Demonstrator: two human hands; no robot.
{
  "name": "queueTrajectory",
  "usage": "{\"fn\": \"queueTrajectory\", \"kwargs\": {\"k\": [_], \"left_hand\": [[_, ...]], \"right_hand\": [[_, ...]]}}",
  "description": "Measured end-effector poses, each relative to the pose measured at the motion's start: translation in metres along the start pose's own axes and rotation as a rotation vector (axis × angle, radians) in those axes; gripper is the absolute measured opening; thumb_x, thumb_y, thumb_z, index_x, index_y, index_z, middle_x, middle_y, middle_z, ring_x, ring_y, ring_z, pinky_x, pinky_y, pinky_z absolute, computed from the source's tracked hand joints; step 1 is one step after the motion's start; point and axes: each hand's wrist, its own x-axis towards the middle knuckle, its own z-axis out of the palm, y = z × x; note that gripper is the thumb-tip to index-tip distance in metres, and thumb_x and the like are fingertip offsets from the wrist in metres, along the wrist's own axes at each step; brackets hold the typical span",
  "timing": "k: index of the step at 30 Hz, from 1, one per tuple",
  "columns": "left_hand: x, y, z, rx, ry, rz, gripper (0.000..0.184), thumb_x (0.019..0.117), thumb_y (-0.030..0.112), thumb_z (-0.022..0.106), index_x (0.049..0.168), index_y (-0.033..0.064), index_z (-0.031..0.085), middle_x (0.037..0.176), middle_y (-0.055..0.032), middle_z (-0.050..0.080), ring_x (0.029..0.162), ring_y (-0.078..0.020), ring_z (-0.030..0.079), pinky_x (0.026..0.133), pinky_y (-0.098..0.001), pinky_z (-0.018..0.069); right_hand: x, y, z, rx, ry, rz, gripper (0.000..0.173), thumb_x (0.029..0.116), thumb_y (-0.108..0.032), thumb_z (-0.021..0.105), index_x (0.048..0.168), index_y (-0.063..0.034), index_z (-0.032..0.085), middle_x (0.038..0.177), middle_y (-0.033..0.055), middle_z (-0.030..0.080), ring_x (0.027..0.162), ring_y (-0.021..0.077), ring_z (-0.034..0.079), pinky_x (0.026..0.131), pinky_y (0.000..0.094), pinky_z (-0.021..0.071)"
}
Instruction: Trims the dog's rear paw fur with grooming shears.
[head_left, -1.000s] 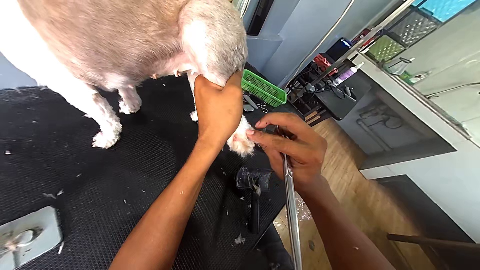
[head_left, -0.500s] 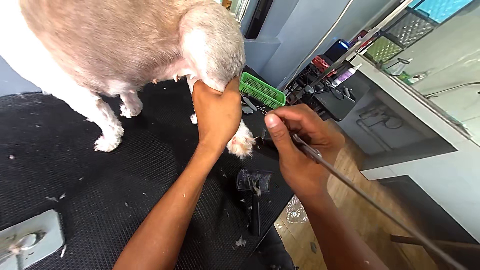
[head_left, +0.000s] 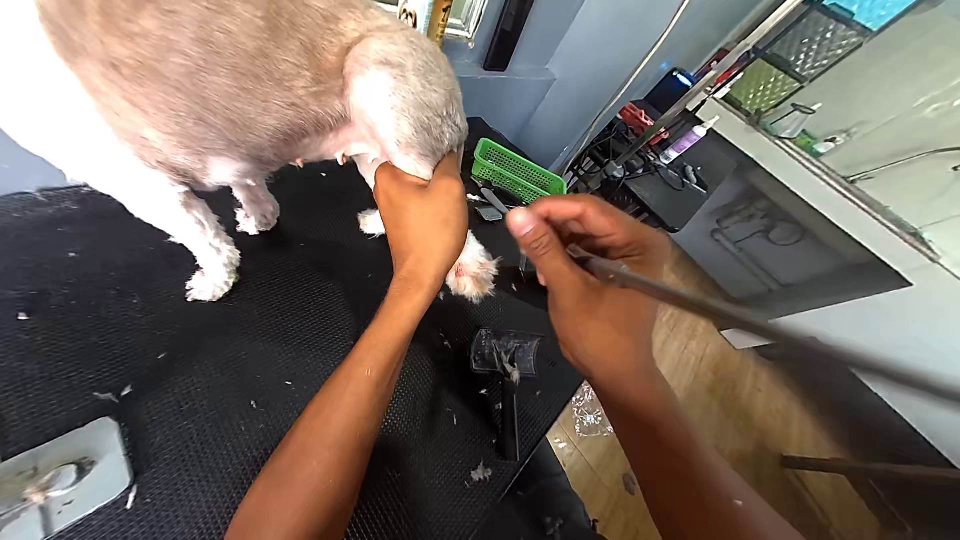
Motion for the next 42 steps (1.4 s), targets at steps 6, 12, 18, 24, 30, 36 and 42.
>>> {"fn": "queueTrajectory", "kwargs": {"k": [6,12,18,24,30,36,42], "left_hand": [[-0.004,0.000,0.004,0.009,-0.009,-0.005,0.009,0.0896,0.007,0.068,0.090,0.0100,0.060,0.069,0.0026,0.063,0.058,-0.0061,0.062,0.055,-0.0259,0.0541],[-0.006,0.001,0.004,0.042,-0.031,0.030,0.009,0.0876,0.007,0.068,0.092,0.0106,0.061,0.073,0.0039,0.065,0.063,-0.0037,0.064,0.059,-0.0244,0.0554],[-0.008,0.002,0.005,0.051,-0.022,0.027,0.010,0.0883,0.007,0.069,0.092,0.0108,0.060,0.072,0.0041,0.065,0.063,-0.0034,0.064,0.059,-0.0239,0.0548],[-0.009,0.002,0.006,0.037,-0.017,0.053,0.010,0.0881,0.007,0.069,0.092,0.0105,0.060,0.072,0.0041,0.064,0.062,-0.0032,0.064,0.059,-0.0235,0.0548],[-0.008,0.004,0.004,0.094,-0.003,0.055,0.011,0.0860,0.008,0.069,0.091,0.0116,0.060,0.072,0.0054,0.063,0.064,-0.0022,0.064,0.060,-0.0237,0.0547],[-0.007,0.004,0.004,0.080,0.001,0.071,0.011,0.0860,0.007,0.069,0.089,0.0123,0.060,0.071,0.0056,0.063,0.063,-0.0018,0.064,0.059,-0.0232,0.0544],[-0.006,0.004,0.003,0.073,0.014,0.084,0.012,0.0856,0.007,0.070,0.090,0.0122,0.060,0.073,0.0059,0.065,0.067,-0.0013,0.066,0.063,-0.0232,0.0554]], "right_hand": [[-0.038,-0.018,-0.029,-0.157,-0.260,0.379,0.068,0.0934,-0.013,0.050,0.157,-0.0159,0.027,0.102,-0.0012,0.053,0.080,0.0101,0.058,0.061,0.0258,0.0521],[-0.094,0.002,-0.048,-0.431,-0.414,0.404,0.079,0.0958,-0.018,0.057,0.165,-0.0294,0.020,0.119,0.0025,0.057,0.084,0.0124,0.067,0.067,0.0366,0.0636],[-0.120,0.008,-0.049,-0.753,-0.406,0.211,0.074,0.0893,-0.045,0.062,0.158,-0.0237,0.043,0.106,-0.0007,0.062,0.067,0.0069,0.060,0.051,0.0315,0.0533],[-0.125,0.013,-0.047,-0.814,-0.433,0.196,0.072,0.0859,-0.030,0.059,0.157,-0.0249,0.046,0.097,-0.0011,0.062,0.059,0.0083,0.055,0.047,0.0317,0.0478],[-0.126,0.015,-0.047,-0.796,-0.408,0.165,0.070,0.0857,-0.018,0.057,0.154,-0.0275,0.049,0.096,-0.0019,0.064,0.056,0.0086,0.056,0.044,0.0329,0.0477],[-0.126,0.015,-0.046,-0.779,-0.360,0.172,0.069,0.0867,-0.016,0.056,0.155,-0.0235,0.049,0.091,-0.0019,0.066,0.054,0.0081,0.054,0.045,0.0315,0.0477],[-0.131,0.017,-0.041,-0.749,-0.329,0.161,0.066,0.0865,-0.022,0.059,0.152,-0.0199,0.052,0.087,-0.0020,0.066,0.054,0.0070,0.054,0.044,0.0298,0.0474]]}}
